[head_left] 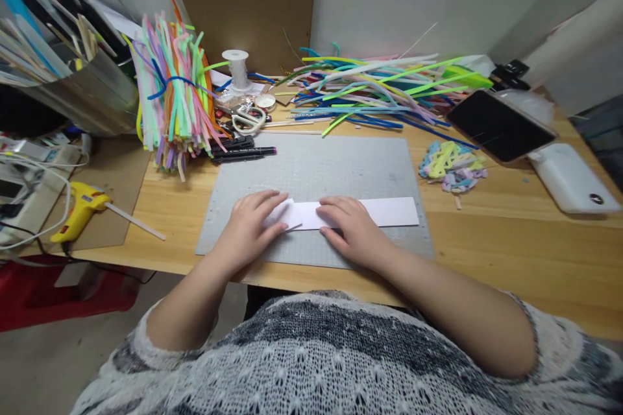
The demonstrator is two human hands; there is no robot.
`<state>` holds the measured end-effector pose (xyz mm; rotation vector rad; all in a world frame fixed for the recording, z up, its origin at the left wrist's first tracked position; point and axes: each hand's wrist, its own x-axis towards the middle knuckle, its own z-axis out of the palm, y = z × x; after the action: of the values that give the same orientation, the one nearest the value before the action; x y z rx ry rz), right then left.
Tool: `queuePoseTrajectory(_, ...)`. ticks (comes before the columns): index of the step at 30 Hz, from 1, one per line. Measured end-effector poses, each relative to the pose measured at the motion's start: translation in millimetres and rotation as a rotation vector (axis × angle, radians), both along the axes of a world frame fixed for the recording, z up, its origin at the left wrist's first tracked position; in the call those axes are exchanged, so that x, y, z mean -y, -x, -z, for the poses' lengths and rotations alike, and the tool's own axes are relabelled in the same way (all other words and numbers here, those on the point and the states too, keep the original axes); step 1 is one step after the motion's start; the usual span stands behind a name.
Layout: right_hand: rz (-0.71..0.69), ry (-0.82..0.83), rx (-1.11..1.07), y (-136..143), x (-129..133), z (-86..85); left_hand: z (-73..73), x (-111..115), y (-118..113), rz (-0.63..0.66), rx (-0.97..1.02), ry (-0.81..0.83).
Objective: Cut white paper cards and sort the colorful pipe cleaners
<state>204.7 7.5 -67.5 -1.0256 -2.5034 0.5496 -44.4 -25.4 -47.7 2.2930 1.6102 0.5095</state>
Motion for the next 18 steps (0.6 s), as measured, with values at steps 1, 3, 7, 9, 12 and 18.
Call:
queuePoseTrajectory(1,-0.001,-0.002,0.001,0.1,0.3,-0.3,0.3,1.3,-1.4,0.038,-0.011,0.008)
queuePoseTrajectory(3,-0.002,-0.009,0.001,0.0,0.7,-0.8,1.0,2.9,-2.9,0.105,-0.031,0.011)
queuePoseTrajectory(7,-0.005,-0.016,0.002,-0.4,1.1,-0.7,1.2,-0.6,-1.9,0.209,-0.057,0.002)
queuePoseTrajectory(9,-0.003,-0.017,0.004,-0.3,0.9,-0.5,0.8,-4.3,-1.4,0.245,-0.066,-0.011)
queuePoseTrajectory(12,-0.002,-0.015,0.005,-0.1,0.7,-0.9,0.9,-9.4,-2.1,0.288,-0.051,-0.007)
queuePoseTrajectory(18,-0.013,-0.012,0.012,-0.1,0.6,-3.1,3.5,-13.1,-5.3,0.316,0.019,0.042)
